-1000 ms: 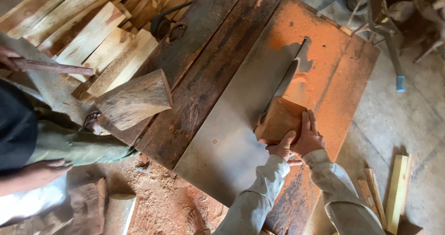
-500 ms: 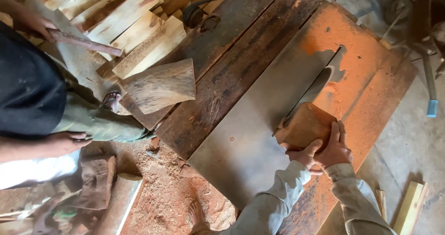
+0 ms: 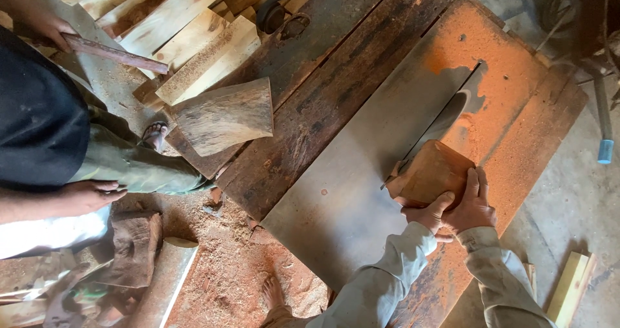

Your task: Cutting a block of wood into smaller pieces using a table saw in a workshop.

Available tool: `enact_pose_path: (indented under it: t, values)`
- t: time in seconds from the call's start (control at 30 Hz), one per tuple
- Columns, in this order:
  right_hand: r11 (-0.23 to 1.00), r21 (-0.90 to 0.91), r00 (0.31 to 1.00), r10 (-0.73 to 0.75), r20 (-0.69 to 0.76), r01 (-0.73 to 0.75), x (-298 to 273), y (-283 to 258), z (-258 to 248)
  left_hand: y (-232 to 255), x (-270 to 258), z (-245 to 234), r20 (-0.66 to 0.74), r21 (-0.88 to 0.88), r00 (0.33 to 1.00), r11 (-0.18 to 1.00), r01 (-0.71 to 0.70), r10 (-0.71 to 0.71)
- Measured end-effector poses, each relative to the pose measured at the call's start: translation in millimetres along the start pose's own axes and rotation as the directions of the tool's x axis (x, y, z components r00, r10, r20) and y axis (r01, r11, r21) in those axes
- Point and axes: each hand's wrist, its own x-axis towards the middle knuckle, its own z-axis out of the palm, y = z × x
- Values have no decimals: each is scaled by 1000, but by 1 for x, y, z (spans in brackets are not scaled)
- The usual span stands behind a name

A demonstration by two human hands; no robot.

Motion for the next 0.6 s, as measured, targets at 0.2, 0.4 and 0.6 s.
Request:
enact_pose_path:
  t: [0.2, 0.4, 0.6]
  values:
    - [1000, 15, 1000, 16, -2, -16, 4, 0, 1, -1, 6, -1, 41, 0, 999, 1000, -15, 15]
    - [999, 36, 1000, 14, -16, -14, 4, -1, -2, 7, -12, 5, -47, -9, 999, 1000, -4, 3]
    - [999, 34, 999, 4, -32, -3, 8, 1, 2, 3, -11, 6, -52, -24, 998, 999, -41, 40]
